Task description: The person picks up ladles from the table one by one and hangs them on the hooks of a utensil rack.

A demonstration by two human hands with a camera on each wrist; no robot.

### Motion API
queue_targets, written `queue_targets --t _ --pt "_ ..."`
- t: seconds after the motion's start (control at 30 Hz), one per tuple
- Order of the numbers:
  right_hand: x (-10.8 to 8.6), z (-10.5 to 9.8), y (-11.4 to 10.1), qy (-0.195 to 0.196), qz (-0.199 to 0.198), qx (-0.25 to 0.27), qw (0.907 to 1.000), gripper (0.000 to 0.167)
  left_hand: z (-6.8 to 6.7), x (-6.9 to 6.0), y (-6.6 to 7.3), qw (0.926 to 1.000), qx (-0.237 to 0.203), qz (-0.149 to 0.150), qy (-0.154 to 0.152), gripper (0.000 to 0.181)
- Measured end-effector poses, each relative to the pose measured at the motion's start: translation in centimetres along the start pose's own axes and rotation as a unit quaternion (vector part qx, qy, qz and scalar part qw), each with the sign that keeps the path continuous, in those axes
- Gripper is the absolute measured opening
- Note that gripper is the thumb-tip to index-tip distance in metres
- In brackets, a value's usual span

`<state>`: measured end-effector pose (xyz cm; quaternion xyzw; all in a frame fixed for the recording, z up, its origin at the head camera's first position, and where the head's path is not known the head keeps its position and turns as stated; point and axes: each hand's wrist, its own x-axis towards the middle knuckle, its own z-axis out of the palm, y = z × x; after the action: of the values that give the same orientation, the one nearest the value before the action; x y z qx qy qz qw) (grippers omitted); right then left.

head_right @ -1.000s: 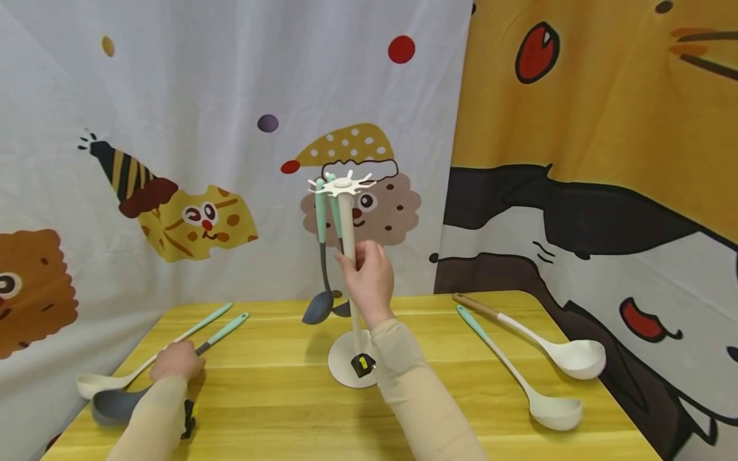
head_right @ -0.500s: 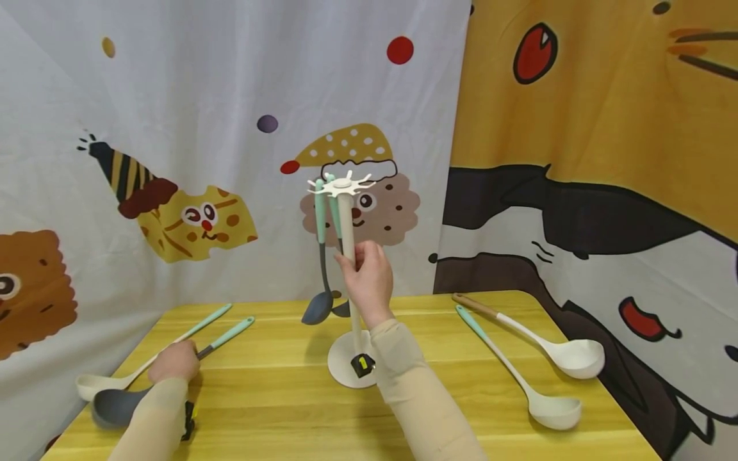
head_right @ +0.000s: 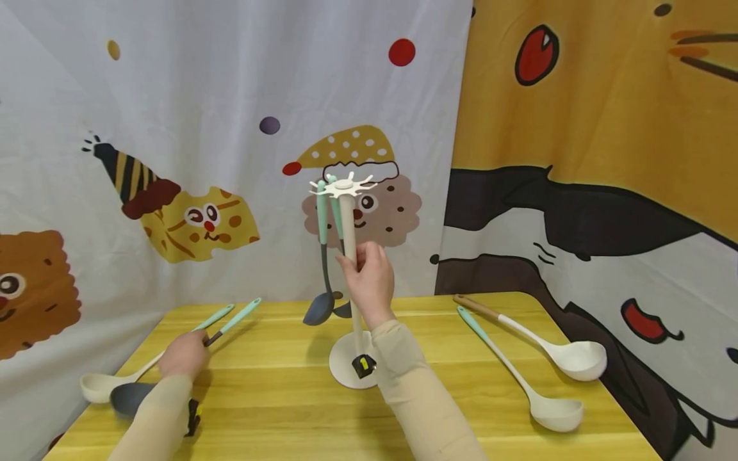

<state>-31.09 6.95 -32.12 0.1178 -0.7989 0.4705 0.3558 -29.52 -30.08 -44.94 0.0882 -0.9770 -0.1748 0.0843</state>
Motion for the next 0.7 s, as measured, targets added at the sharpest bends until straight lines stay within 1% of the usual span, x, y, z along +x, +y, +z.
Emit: queue_targets --t 0.17,0.43,0.57,0.7 --pt "0.0 -0.1 -0.1 -0.001 0.003 0.005 1.0000 0.027 0.0 0.2 1.2 0.9996 -0.010 0.019 0.018 0.015" --pt "0.1 -0.1 0.1 0.003 -0.002 0.002 1.0000 0.027 0.3 0.3 3.1 0.9976 -0.048 0.043 0.027 0.016" --pt "0.1 -0.1 0.0 0.003 -0.002 0.002 1.0000 0.027 0.5 0.3 3.9 0.9957 -0.059 0.063 0.034 0.013" --pt "0.0 -0.1 -0.1 0.001 0.000 0.005 1.0000 0.027 0.5 0.3 4.5 0.9943 -0.066 0.074 0.039 0.013"
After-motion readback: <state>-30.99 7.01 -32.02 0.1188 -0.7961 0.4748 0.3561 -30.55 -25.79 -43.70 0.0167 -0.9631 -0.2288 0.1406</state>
